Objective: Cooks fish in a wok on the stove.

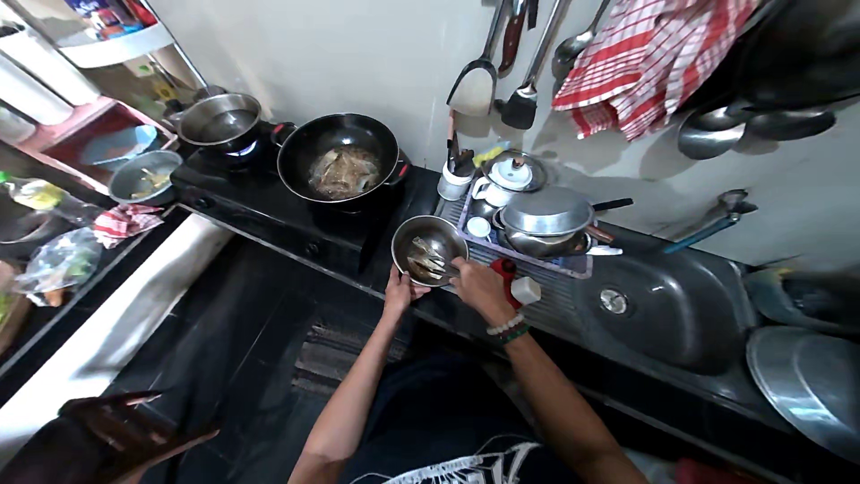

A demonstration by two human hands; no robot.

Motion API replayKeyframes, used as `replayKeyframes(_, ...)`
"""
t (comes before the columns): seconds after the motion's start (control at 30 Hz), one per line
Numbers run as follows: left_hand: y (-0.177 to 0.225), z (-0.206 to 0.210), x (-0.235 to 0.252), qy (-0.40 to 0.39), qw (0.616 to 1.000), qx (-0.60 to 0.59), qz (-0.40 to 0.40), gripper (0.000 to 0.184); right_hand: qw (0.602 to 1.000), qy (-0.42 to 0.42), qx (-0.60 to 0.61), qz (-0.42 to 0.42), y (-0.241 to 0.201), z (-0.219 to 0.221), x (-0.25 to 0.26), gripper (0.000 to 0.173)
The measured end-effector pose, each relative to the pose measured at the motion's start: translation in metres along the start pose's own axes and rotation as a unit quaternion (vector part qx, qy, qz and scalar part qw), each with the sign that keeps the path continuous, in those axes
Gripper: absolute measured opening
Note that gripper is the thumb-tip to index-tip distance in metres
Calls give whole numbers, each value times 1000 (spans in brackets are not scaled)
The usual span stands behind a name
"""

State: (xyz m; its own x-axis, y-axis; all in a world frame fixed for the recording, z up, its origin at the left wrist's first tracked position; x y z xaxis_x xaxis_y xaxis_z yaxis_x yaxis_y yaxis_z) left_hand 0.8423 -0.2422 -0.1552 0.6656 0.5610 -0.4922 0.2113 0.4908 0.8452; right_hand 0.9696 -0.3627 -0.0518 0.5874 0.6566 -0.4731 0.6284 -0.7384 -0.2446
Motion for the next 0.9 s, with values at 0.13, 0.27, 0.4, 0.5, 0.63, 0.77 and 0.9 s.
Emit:
replayKeyframes(0.13,4,-1,1,-4,1000,2,5,51,999,-22,7,38,13,0,1,42)
replayKeyframes(0.27,7,-5,7,-11,1000,12,6,51,999,1,34,38,19,-9,1,42)
replayKeyframes(0.4,14,-10,11,-13,999,31,15,49,997,50,46,27,14,-16,7,46)
replayKeyframes(0.5,16,-15,14,-6,998,61,29,47,997,38,61,41,18,8,30,55)
replayKeyframes(0.63,17,-30,5,48,992,108,44,47,996,12,91,20,12,30,34,75)
replayKeyframes(0.77,12,-36,1,57,992,108,38,48,996,1,85,2,12,32,33,93)
replayKeyframes(0.9,18,-29,7,28,991,123,40,49,996,18,87,-17,23,28,35,102)
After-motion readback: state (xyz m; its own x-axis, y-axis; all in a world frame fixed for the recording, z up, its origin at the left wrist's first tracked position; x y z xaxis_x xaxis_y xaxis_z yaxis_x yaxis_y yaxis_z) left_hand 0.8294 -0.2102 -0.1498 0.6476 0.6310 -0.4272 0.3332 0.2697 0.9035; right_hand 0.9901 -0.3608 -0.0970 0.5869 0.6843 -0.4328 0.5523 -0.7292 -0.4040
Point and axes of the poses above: each hand's wrist, its own x-axis towards the middle knuckle, its own z-axis out of the palm, y = z × x, the point moved 8 cm from there along x, towards the middle knuckle, and after that the axes turned 6 degrees about -y, right-handed, at the moved point
